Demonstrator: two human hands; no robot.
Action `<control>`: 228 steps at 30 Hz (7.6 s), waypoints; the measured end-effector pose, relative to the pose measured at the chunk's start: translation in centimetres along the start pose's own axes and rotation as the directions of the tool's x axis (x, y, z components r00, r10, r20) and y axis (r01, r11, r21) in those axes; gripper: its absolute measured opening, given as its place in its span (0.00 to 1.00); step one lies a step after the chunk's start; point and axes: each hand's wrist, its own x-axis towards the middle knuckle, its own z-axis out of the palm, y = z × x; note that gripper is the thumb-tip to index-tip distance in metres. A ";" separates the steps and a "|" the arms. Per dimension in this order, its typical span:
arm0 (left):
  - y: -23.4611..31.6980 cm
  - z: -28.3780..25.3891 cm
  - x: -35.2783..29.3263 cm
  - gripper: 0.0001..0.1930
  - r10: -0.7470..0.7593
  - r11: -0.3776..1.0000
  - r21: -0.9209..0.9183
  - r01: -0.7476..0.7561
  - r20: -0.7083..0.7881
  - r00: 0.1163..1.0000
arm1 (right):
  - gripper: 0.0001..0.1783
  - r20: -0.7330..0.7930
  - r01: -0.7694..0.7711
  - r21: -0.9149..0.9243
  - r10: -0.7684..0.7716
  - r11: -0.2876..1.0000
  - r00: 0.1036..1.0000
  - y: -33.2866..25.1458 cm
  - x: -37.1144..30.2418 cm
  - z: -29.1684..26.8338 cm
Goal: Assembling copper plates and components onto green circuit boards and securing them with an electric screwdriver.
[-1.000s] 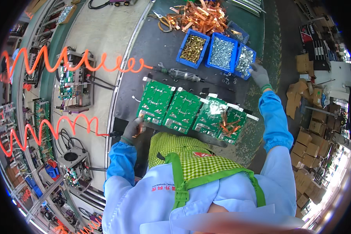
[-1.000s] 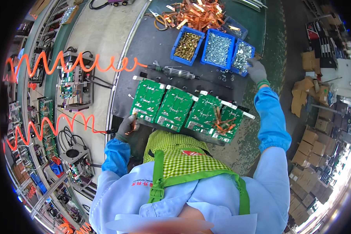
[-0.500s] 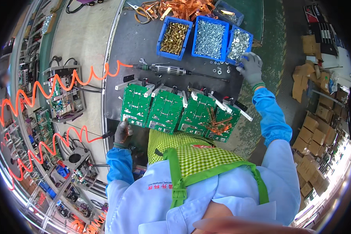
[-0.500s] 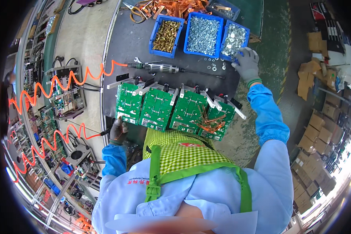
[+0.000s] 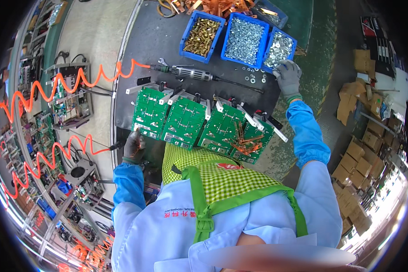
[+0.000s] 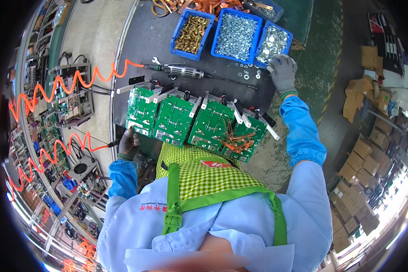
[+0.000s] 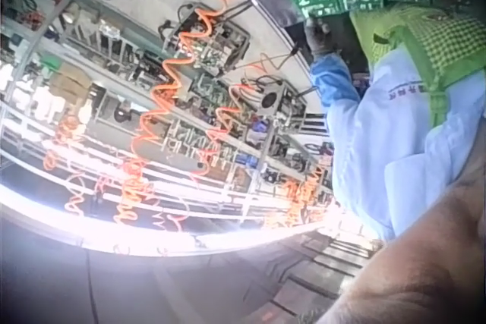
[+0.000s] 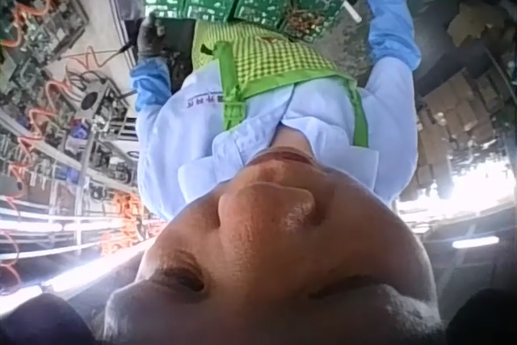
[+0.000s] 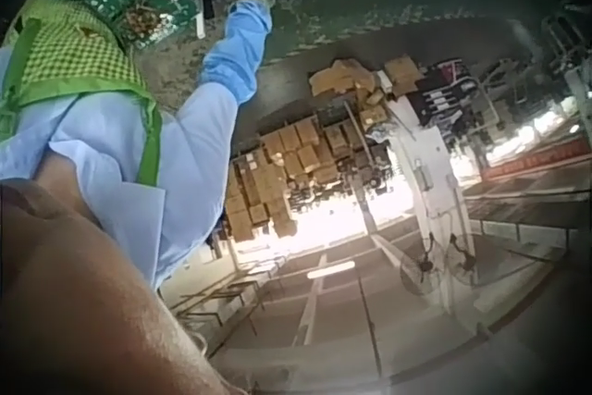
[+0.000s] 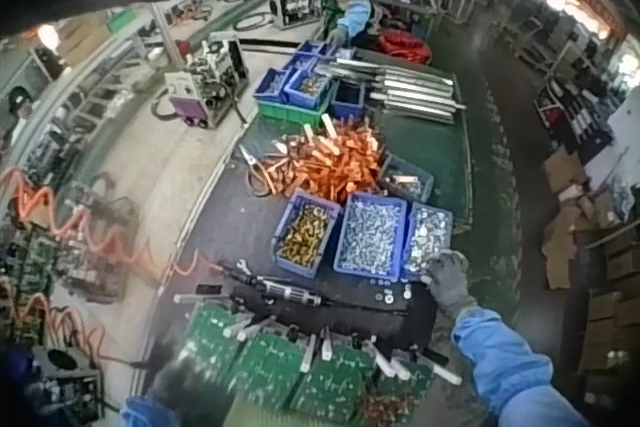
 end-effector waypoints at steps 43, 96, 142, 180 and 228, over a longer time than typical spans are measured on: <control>0.1 0.3 0.1 0.12 0.053 0.989 0.126 -0.079 0.194 0.980 | 0.16 0.572 -0.036 -0.129 0.104 0.991 0.814 -9.4 12.8 4.5; 1.2 0.4 0.9 0.13 0.114 0.936 0.269 -0.226 0.375 0.920 | 0.08 0.403 -0.053 0.683 -0.316 0.729 0.859 -45.6 1.3 -4.2; 1.3 -0.2 1.6 0.13 0.103 0.894 0.373 -0.247 0.365 0.925 | 0.09 0.191 0.164 0.624 -0.352 0.764 0.916 -47.2 0.0 -2.6; 0.5 -0.6 2.3 0.12 0.180 0.944 0.150 -0.294 0.510 0.841 | 0.18 0.530 0.195 0.078 -0.206 0.978 0.823 -49.8 1.2 -2.9; 0.3 -0.8 2.7 0.09 0.204 0.931 0.172 -0.324 0.490 0.847 | 0.08 0.156 0.112 0.616 -0.260 0.779 0.953 -47.9 -1.1 -2.9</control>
